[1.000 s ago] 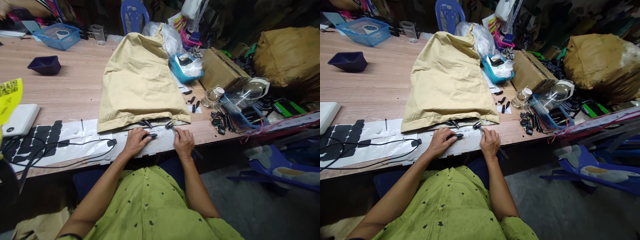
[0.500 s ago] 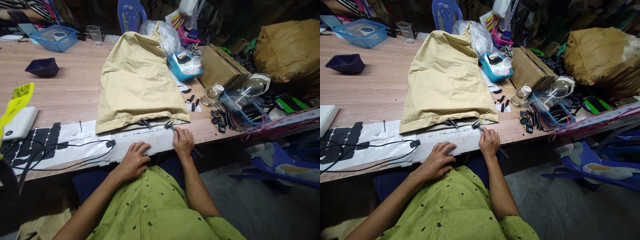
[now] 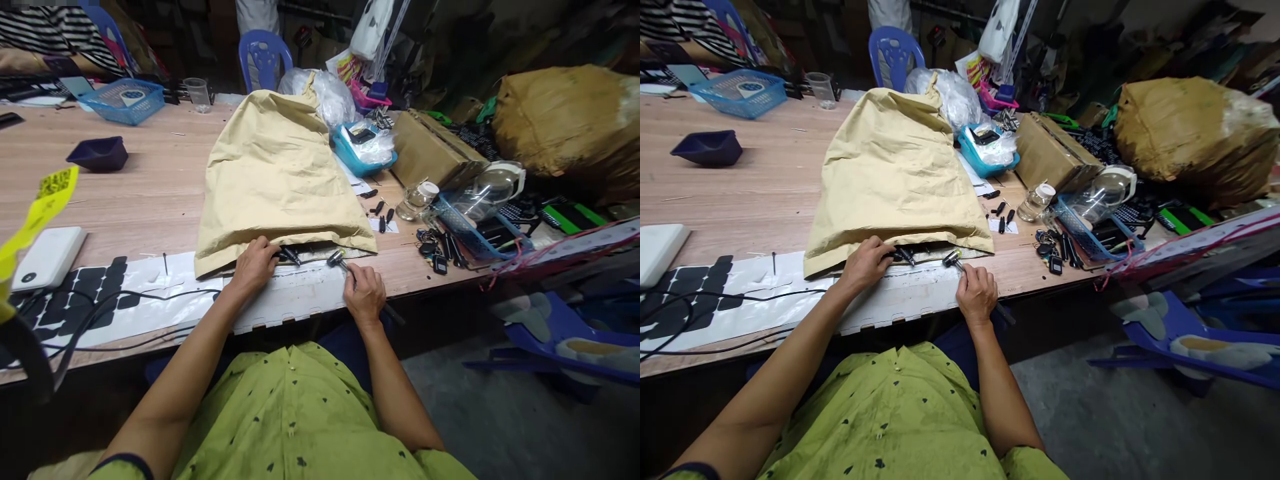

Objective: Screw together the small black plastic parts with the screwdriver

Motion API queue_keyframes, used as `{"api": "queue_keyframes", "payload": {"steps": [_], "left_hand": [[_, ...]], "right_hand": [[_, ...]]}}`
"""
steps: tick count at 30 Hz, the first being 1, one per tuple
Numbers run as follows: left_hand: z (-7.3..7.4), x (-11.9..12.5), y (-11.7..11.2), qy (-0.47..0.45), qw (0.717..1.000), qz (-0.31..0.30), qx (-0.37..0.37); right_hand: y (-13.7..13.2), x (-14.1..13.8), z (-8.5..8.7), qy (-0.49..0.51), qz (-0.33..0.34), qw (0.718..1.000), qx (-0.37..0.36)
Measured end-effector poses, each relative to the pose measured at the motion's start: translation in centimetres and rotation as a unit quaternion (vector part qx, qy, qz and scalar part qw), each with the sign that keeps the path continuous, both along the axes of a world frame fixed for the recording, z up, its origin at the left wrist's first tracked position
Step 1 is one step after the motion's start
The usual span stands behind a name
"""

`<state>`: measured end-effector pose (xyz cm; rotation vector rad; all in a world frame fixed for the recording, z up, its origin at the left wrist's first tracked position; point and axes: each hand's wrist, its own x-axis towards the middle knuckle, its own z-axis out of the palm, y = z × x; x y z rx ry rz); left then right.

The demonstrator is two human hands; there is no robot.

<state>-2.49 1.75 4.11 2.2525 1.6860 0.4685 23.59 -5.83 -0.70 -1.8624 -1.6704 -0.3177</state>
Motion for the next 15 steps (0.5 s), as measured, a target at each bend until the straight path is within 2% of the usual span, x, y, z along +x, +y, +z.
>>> {"api": "queue_keyframes", "payload": {"steps": [3, 5, 9, 12, 15], "left_hand": [[0.4, 0.0, 0.7, 0.035, 0.999, 0.001, -0.022], [0.6, -0.1, 0.4, 0.032, 0.999, -0.008, -0.025], [0.7, 0.4, -2.0, -0.007, 0.998, -0.068, 0.018], [0.2, 1.5, -4.3, -0.032, 0.992, -0.117, 0.016], [-0.8, 2.6, -5.5, -0.056, 0.992, -0.117, -0.009]], "right_hand": [[0.0, 0.0, -0.1, -0.005, -0.002, 1.0, 0.009], [0.0, 0.0, -0.1, -0.004, -0.001, 1.0, 0.01], [0.0, -0.1, -0.1, 0.007, 0.002, 1.0, -0.009], [0.0, -0.1, 0.0, 0.002, -0.004, 1.0, -0.01], [-0.1, -0.2, 0.1, -0.009, -0.01, 1.0, -0.001]]}}
